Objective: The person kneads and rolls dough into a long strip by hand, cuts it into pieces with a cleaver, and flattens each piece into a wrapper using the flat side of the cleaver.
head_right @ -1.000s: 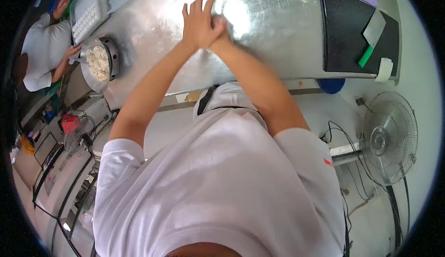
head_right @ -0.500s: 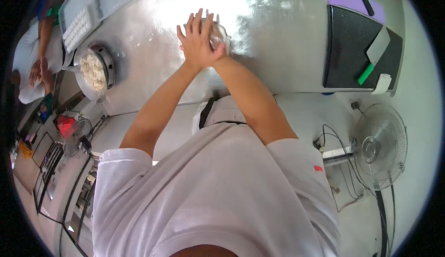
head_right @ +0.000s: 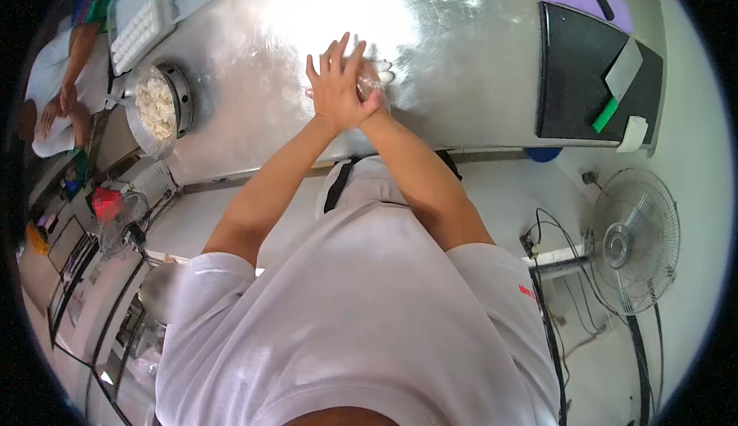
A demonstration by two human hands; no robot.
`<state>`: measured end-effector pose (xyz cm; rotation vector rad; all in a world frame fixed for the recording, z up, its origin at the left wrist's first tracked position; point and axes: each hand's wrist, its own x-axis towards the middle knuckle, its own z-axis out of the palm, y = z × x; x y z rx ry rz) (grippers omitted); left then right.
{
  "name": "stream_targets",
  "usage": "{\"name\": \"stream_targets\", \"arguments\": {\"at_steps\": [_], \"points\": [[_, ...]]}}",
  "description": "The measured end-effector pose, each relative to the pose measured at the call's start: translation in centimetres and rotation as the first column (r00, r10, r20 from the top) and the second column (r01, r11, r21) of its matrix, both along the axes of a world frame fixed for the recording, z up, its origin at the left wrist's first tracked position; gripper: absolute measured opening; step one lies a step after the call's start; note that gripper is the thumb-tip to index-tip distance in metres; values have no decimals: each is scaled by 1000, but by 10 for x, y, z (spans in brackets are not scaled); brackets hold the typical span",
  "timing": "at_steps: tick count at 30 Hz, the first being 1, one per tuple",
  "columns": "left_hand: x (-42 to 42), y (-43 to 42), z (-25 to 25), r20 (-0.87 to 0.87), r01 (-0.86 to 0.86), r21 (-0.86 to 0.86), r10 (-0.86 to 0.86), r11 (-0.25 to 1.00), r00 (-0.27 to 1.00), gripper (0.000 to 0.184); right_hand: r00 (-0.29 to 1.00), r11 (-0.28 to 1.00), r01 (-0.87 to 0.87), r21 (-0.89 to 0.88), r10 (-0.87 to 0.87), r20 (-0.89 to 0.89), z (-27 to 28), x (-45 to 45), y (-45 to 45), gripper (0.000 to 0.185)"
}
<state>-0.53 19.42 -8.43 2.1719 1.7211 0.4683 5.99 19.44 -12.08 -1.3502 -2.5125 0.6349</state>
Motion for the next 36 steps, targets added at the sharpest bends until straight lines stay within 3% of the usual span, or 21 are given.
{"name": "stream_targets", "arguments": {"at_steps": [5, 11, 16, 18, 21, 23, 25, 31, 36], "points": [[-24, 29, -7, -15, 9, -34, -9, 999, 1000, 91, 999, 999, -19, -27, 20, 25, -18, -16, 36, 33], [-40, 54, -14, -35, -101, 104, 105, 989, 994, 92, 999, 999, -12, 40, 10, 45, -20, -23, 63, 33], [-32, 48, 10, -94, -50, 130, 62, 990, 994, 90, 999, 996, -4, 84, 0, 45, -2, -19, 49, 33], [-17, 26, 27, 50, -99, 71, 96, 993, 994, 88, 999, 997, -9, 75, 6, 39, 2, -15, 33, 33], [1, -8, 21, -20, 53, 6, -52, 999, 998, 86, 1000, 998, -24, 51, 23, 17, 3, -13, -4, 33], [4, -9, 8, 16, 20, -37, -20, 999, 1000, 88, 1000, 999, -26, 39, 26, 4, 1, -14, -19, 33], [2, -1, 1, 14, -49, 44, 49, 998, 999, 89, 999, 999, -34, 28, 34, 14, -2, -13, -11, 33], [-15, 27, -15, -10, -85, 18, 85, 996, 996, 95, 998, 998, -56, 18, 56, 37, -22, -9, 42, 33], [-23, 61, -19, 53, -155, 179, 148, 971, 988, 86, 999, 996, -46, 75, 45, 24, -19, -13, 52, 33]]}}
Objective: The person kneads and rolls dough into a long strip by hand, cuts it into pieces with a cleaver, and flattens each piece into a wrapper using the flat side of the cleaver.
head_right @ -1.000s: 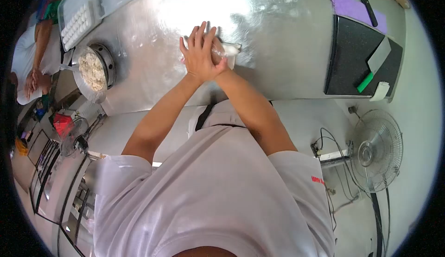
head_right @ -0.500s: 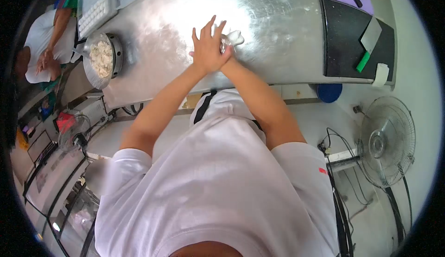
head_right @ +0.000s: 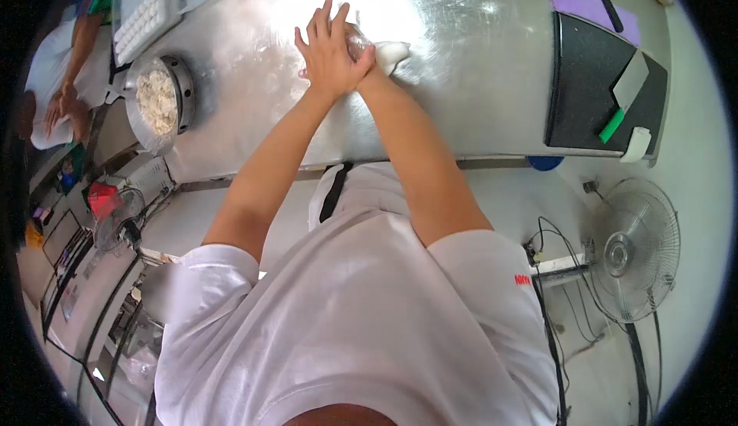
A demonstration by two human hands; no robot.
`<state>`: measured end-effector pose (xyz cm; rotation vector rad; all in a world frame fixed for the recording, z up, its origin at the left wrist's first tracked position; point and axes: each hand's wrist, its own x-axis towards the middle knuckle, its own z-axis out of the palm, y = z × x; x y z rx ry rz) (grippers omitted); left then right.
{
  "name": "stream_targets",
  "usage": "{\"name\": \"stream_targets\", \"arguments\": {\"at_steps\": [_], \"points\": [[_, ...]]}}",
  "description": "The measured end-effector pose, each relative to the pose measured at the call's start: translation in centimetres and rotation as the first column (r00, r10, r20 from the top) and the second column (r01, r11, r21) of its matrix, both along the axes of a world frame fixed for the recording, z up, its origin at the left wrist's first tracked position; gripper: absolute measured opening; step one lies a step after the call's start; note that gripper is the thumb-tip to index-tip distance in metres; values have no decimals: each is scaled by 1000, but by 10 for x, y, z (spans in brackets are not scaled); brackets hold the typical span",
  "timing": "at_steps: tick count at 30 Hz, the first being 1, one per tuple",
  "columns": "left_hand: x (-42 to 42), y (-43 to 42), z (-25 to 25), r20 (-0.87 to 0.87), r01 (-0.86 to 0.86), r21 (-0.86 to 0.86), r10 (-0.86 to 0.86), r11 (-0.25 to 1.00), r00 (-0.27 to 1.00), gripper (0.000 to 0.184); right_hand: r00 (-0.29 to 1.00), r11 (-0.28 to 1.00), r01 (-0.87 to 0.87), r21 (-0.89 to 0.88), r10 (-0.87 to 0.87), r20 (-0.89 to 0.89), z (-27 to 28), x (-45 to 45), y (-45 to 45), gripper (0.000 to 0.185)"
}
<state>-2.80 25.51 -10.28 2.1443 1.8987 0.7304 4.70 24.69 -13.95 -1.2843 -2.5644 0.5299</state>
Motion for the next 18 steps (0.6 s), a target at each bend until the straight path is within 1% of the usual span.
{"name": "stream_targets", "arguments": {"at_steps": [1, 2, 3, 4, 5, 6, 7, 8, 9, 10, 11, 13, 14, 15, 17, 18], "points": [[0, -1, 3, -2, 3, 20, -3, 1000, 1000, 83, 1000, 1000, 3, 8, -3, -3, 4, 0, -2, 33], [2, -5, 15, -70, 20, -45, -23, 999, 997, 77, 1000, 1000, 8, 13, -8, -9, 7, 1, -5, 33], [7, -10, 22, -76, 27, -16, -29, 999, 997, 77, 1000, 1000, 11, 15, -10, -15, 11, 3, -8, 33], [15, -14, 31, -17, 27, -285, -33, 958, 999, 72, 1000, 1000, 4, 10, -4, -25, 16, 6, -16, 33], [21, -24, 38, 44, 49, -548, -29, 835, 999, 67, 999, 1000, 0, -7, 0, -49, 21, 13, -30, 33], [20, -32, 41, 201, 140, -686, 1, 714, 980, 63, 995, 1000, -6, -25, 4, -99, 28, 24, -47, 33], [21, -37, 38, 348, 254, -777, 56, 576, 936, 59, 986, 999, -14, -37, 7, -165, 37, 40, -62, 33], [27, -61, 22, 233, 186, -633, -44, 752, 971, 56, 967, 997, -1, -80, -20, -253, 41, 62, -79, 33], [35, -91, 12, 92, 128, -448, -97, 885, 991, 54, 937, 989, 25, -147, -74, -342, 38, 88, -96, 33], [45, -101, 21, 85, 96, -429, -66, 898, 994, 50, 902, 971, 57, -230, -149, -406, 24, 117, -112, 33], [50, -106, 21, 89, 81, -408, -49, 909, 995, 50, 863, 923, 141, -358, -292, -413, -14, 145, -123, 35], [55, -110, 20, 126, 65, -449, -8, 891, 992, 43, 816, 857, 205, -473, -417, -401, -16, 153, -109, 38], [57, -107, 15, 264, 41, -455, 90, 890, 960, 50, 278, 657, 296, -694, -754, -595, -23, 150, -97, 40], [64, -106, 18, 270, 40, -458, 96, 888, 958, 50, -373, 432, 185, -882, -800, -470, -10, 141, -78, 42], [77, -96, 21, 438, -43, -270, 162, 962, 884, 52, -235, 555, -53, -830, -815, -530, 11, 113, -30, 44], [77, -93, 9, 452, -12, -403, 211, 915, 867, 60, 58, 584, 212, -783, -808, -587, 26, 87, -6, 48]]}}
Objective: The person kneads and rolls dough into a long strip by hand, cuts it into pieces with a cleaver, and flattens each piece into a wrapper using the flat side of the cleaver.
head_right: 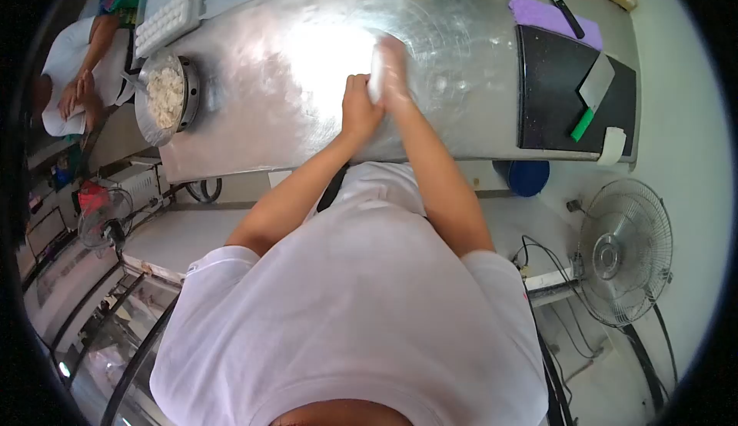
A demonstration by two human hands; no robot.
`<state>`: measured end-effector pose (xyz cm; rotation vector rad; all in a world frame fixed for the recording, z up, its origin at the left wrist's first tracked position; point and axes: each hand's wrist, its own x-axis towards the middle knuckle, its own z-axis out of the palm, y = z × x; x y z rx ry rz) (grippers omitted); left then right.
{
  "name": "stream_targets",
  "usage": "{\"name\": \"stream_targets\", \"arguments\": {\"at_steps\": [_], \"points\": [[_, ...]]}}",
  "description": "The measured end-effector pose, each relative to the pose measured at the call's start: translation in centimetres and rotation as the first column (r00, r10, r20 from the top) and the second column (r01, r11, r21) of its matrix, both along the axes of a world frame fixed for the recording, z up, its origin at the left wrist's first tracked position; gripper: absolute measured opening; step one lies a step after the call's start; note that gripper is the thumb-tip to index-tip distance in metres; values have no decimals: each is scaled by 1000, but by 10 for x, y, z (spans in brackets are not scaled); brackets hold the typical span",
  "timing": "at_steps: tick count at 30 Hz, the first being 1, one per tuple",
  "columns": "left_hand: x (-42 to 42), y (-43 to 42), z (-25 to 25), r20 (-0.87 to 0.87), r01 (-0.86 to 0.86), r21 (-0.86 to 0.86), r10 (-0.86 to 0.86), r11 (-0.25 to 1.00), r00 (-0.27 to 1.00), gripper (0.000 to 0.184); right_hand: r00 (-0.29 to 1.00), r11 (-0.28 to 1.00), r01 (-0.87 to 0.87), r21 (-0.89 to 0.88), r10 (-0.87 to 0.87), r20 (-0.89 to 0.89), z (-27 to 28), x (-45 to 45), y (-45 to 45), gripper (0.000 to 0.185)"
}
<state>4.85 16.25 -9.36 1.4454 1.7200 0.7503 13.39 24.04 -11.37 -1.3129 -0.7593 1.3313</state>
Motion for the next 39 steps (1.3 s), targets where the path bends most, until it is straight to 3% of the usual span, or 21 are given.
{"name": "stream_targets", "arguments": {"at_steps": [1, 2, 3, 4, 7, 10, 14, 15, 17, 19, 20, 21, 22, 23, 24, 25, 26, 27, 30, 34, 39], "points": [[3, -5, -10, 2, -1, -14, 1, 1000, 1000, 60, 921, 995, -99, 4, 90, 380, 10, -22, 15, 53], [7, -9, -19, -316, 43, 68, -19, 997, 949, 70, 699, 971, -236, 43, 139, 701, 14, -33, 15, 55], [7, -10, -31, -604, 113, 125, -14, 986, 797, 80, 377, 926, -378, 27, 127, 917, 19, -43, 10, 57], [1, -6, -38, -464, 88, -27, -91, 996, 881, 95, 360, 916, -400, -10, 167, 918, 25, -52, 12, 56], [1, -12, -37, -514, 71, 42, -39, 997, 857, 95, 379, 882, -465, 78, 118, 918, 22, -53, 35, 59], [2, -5, -43, -518, 81, -123, -134, 989, 845, 99, 334, 873, -470, 128, 42, 942, 5, -64, 72, 59], [-1, -1, -33, -430, 68, -35, -76, 997, 900, 99, 284, 857, -458, 236, -110, 953, -11, -80, 112, 52], [0, 1, -28, -402, 56, -8, -55, 998, 914, 97, 301, 856, -455, 247, -113, 947, -13, -83, 122, 42], [-6, 4, -20, -390, 33, 26, -20, 999, 921, 96, 256, 863, -491, 116, 16, 967, -11, -85, 142, 35], [-15, 4, -19, -185, -63, 47, 71, 997, 980, 84, 310, 864, -494, 101, 67, 948, -15, -79, 132, 37], [-20, 12, -23, -89, -259, 98, 268, 961, 959, 71, 347, 869, -487, 88, 100, 932, -16, -77, 133, 41], [-27, 26, -12, 216, -506, -6, 495, 863, 842, 60, 224, 842, -526, -116, 268, 937, -5, -72, 121, 42], [-31, 39, -3, 248, -540, 62, 511, 840, 823, 65, 92, 779, -536, -327, 438, 894, 8, -61, 96, 43], [-30, 52, 7, 286, -574, 123, 525, 810, 802, 70, 112, 764, -571, -299, 433, 894, 0, -47, 64, 43], [-26, 65, 25, 128, -398, 224, 378, 890, 917, 73, 217, 828, -532, -176, 335, 917, -11, -38, 32, 45], [-21, 73, 35, -48, -196, 285, 218, 938, 975, 77, 408, 809, -566, -155, 439, 800, -31, -26, 15, 53], [-13, 78, 28, -358, 28, 260, 70, 965, 931, 95, 329, 767, -633, -106, 390, 860, -31, -26, 5, 53], [-13, 82, 22, -361, 29, 243, 63, 969, 931, 95, 226, 716, -694, -76, 317, 921, -26, -31, -1, 54], [-36, 101, -2, -388, 71, 188, 8, 980, 922, 112, 134, 648, -756, -92, 291, 947, -25, -47, 20, 54], [-48, 135, 1, -460, 61, 123, 3, 991, 888, 109, 96, 614, -782, -104, 283, 954, -35, -61, 47, 55], [-53, 156, 0, -531, 45, 218, 80, 975, 844, 103, 81, 617, -783, -76, 223, 971, -33, -73, 69, 56]]}}
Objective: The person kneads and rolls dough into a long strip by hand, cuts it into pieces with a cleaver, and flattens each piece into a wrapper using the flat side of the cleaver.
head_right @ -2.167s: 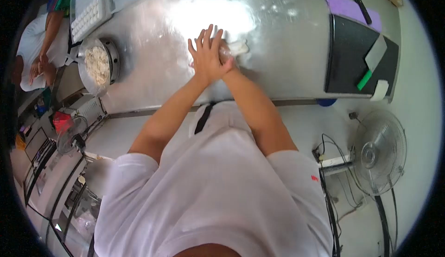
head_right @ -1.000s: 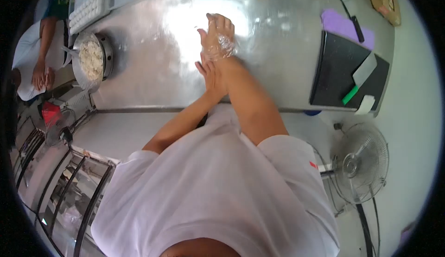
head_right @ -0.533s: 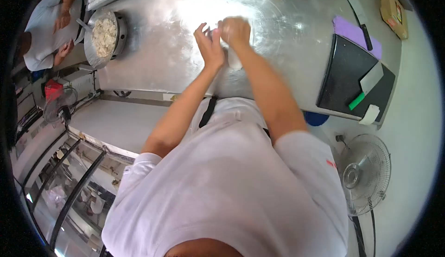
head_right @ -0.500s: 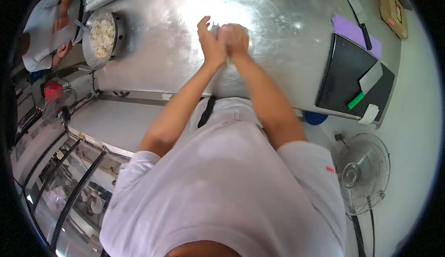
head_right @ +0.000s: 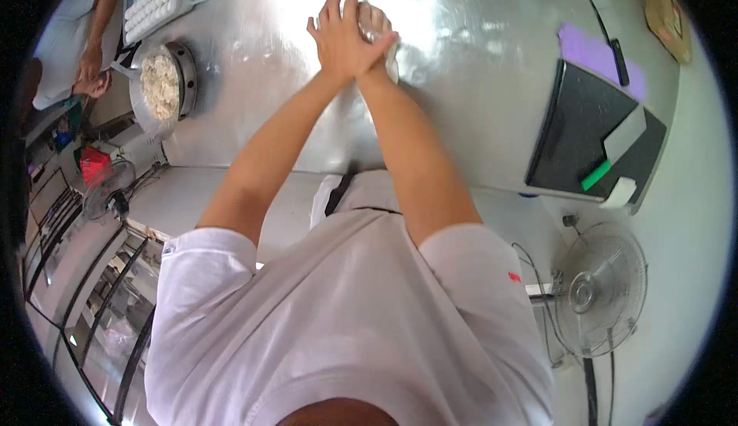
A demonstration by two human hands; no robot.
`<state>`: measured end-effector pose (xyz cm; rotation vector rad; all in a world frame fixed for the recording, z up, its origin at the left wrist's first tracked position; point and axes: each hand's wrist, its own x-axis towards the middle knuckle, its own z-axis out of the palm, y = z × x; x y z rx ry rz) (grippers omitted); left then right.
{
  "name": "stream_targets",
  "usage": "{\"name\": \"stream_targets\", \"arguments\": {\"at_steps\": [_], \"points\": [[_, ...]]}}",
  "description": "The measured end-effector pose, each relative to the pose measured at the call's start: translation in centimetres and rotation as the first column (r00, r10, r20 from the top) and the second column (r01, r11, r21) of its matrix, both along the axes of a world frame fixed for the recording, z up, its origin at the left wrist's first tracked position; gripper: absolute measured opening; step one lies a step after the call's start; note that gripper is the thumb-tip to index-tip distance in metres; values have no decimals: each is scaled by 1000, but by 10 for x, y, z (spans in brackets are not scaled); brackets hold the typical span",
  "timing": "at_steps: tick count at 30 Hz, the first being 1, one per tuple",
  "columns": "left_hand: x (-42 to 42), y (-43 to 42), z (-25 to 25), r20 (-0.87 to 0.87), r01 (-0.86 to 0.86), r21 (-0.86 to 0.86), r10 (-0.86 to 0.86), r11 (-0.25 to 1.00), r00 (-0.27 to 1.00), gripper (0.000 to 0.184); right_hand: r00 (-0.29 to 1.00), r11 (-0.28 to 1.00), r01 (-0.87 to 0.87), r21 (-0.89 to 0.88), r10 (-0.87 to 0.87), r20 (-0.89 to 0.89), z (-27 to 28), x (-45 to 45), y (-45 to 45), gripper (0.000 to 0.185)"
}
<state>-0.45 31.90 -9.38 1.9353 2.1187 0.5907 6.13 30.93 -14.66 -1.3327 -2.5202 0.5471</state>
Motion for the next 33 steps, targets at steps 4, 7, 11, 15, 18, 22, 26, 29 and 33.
{"name": "stream_targets", "arguments": {"at_steps": [4, 7, 11, 15, 18, 22, 26, 29, 33], "points": [[7, -6, 12, -39, 36, 59, -33, 998, 999, 100, 1000, 1000, 16, 15, -16, 10, 14, 4, 0, 56], [21, -42, 27, 57, 92, 14, -93, 996, 994, 99, 1000, 1000, 0, -22, 0, 20, 19, 16, -27, 57], [36, -83, 24, 4, 170, -158, -172, 973, 985, 103, 999, 997, -52, -60, 51, -7, 16, 23, -66, 58], [19, -51, 17, -29, 139, -202, -147, 969, 989, 107, 996, 993, -84, -81, 85, 8, 3, 12, -42, 59], [5, -22, 8, -38, 129, -176, -138, 976, 990, 106, 994, 992, -104, -77, 107, 26, -6, 0, -18, 60], [-7, 4, 8, -75, 91, -84, -97, 992, 992, 97, 992, 992, -118, -36, 120, 46, -5, -15, 3, 61], [-2, -7, 11, -40, 89, -2, -89, 996, 995, 95, 995, 996, -94, 8, 93, 40, 8, -2, -20, 62], [12, -41, 26, 50, 86, -24, -85, 996, 995, 97, 994, 995, -104, 2, 104, 31, 16, 10, -45, 63], [27, -90, 25, 66, 138, -205, -127, 969, 990, 102, 990, 991, -134, -27, 135, 31, 17, 17, -68, 64]]}}
